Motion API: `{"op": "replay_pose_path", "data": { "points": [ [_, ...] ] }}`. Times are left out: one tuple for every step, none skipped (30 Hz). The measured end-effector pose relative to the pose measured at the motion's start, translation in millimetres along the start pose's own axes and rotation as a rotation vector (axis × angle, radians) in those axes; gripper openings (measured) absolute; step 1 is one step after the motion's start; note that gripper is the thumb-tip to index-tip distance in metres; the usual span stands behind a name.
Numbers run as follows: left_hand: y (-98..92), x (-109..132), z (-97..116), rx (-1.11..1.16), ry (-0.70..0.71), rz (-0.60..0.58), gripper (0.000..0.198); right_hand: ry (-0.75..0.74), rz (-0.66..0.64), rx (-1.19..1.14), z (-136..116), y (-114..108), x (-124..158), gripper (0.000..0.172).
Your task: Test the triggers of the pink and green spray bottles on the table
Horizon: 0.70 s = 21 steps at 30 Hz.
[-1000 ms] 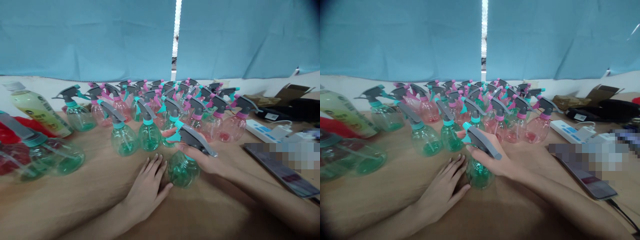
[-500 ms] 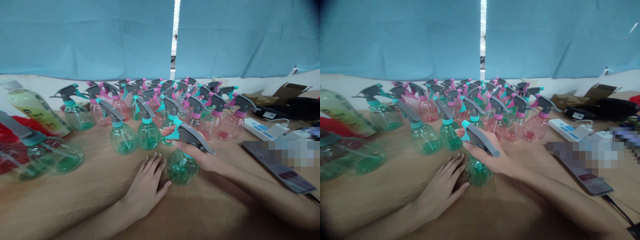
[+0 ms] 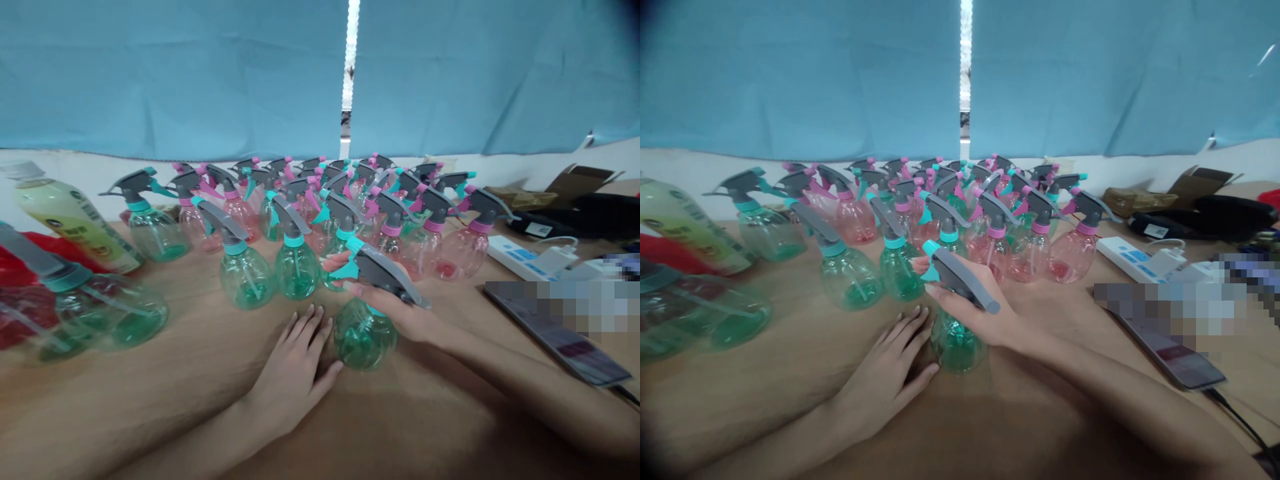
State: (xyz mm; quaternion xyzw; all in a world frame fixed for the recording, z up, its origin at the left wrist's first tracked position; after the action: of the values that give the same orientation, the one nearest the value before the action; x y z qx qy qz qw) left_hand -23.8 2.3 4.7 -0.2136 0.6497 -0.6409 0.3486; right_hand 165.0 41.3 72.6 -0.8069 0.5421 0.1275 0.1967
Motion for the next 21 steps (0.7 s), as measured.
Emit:
{"op": "replay_pose_path", "data": {
  "points": [
    [0.3, 0.2, -0.1, 0.003, -0.001, 0.004, 0.053, -0.01, 0.005, -0.009, 0.4, 0.2, -0.2, 0.03],
    [0.5, 0.4, -0.3, 0.007, -0.002, 0.01, 0.053, -0.014, 0.01, -0.013, 0.6, 0.3, -0.2, 0.03],
    [0.7, 0.6, -0.5, 0.012, -0.002, 0.017, 0.053, -0.008, 0.012, -0.007, 0.7, 0.5, -0.1, 0.03],
    [0.9, 0.9, -0.7, 0.016, -0.003, 0.023, 0.053, 0.007, 0.01, 0.007, 0.7, 0.6, 0.0, 0.029],
    [1.0, 1.1, -0.9, 0.019, -0.003, 0.027, 0.053, 0.027, 0.012, 0.024, 0.5, 0.7, 0.2, 0.029],
    [1.0, 1.3, -1.1, 0.021, -0.004, 0.028, 0.053, 0.043, 0.016, 0.039, 0.2, 0.7, 0.4, 0.028],
    [1.1, 1.4, -1.3, 0.021, -0.005, 0.028, 0.053, 0.049, 0.021, 0.049, -0.2, 0.7, 0.4, 0.028],
    [1.2, 1.5, -1.5, 0.02, -0.007, 0.026, 0.054, 0.046, 0.028, 0.055, -0.8, 0.7, 0.4, 0.027],
    [1.3, 1.4, -1.7, 0.018, -0.007, 0.022, 0.054, 0.042, 0.034, 0.052, -1.3, 0.8, 0.3, 0.027],
    [1.3, 1.3, -1.7, 0.014, -0.007, 0.019, 0.054, 0.034, 0.036, 0.041, -1.9, 0.9, 0.1, 0.026],
    [1.4, 1.2, -1.8, 0.01, -0.006, 0.014, 0.054, 0.027, 0.034, 0.02, -2.4, 1.2, -0.2, 0.026],
    [1.4, 1.0, -1.7, 0.006, -0.006, 0.011, 0.054, 0.023, 0.027, -0.005, -2.7, 1.4, -0.4, 0.026],
    [1.3, 0.9, -1.6, 0.004, -0.005, 0.009, 0.054, 0.02, 0.02, -0.029, -2.9, 1.5, -0.5, 0.026],
    [1.1, 0.7, -1.4, 0.004, -0.002, 0.009, 0.054, 0.018, 0.014, -0.045, -3.0, 1.6, -0.7, 0.026],
    [0.8, 0.5, -1.1, 0.005, 0.001, 0.012, 0.054, 0.017, 0.009, -0.05, -2.9, 1.5, -0.8, 0.026],
    [0.4, 0.4, -0.8, 0.008, 0.003, 0.016, 0.054, 0.019, 0.002, -0.041, -2.8, 1.3, -1.0, 0.027],
    [0.0, 0.3, -0.6, 0.011, 0.006, 0.02, 0.053, 0.024, -0.007, -0.024, -2.6, 1.1, -1.1, 0.027],
    [-0.3, 0.1, -0.4, 0.014, 0.005, 0.023, 0.053, 0.025, -0.013, -0.011, -2.5, 0.9, -1.3, 0.028],
    [-0.6, 0.0, -0.3, 0.015, 0.003, 0.024, 0.052, 0.023, -0.019, -0.009, -2.6, 0.7, -1.4, 0.028],
    [-0.7, -0.1, -0.3, 0.015, -0.001, 0.022, 0.052, 0.022, -0.023, -0.014, -2.9, 0.5, -1.5, 0.029],
    [-0.7, -0.2, -0.3, 0.015, -0.002, 0.019, 0.052, 0.017, -0.024, -0.026, -3.2, 0.5, -1.5, 0.03]
  ]
}}
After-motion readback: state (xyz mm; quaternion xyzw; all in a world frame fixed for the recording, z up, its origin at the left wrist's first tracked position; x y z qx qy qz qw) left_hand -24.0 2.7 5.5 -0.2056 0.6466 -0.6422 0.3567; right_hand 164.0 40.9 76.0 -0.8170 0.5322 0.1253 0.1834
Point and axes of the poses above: each hand's wrist, its own x-axis away from the middle knuckle, its own y-axis out of the palm, z = x × y, the point moved 1 cm from there along -x, towards the middle knuckle, and after that the axes turned 2 degrees about y, right-handed, at the moved point
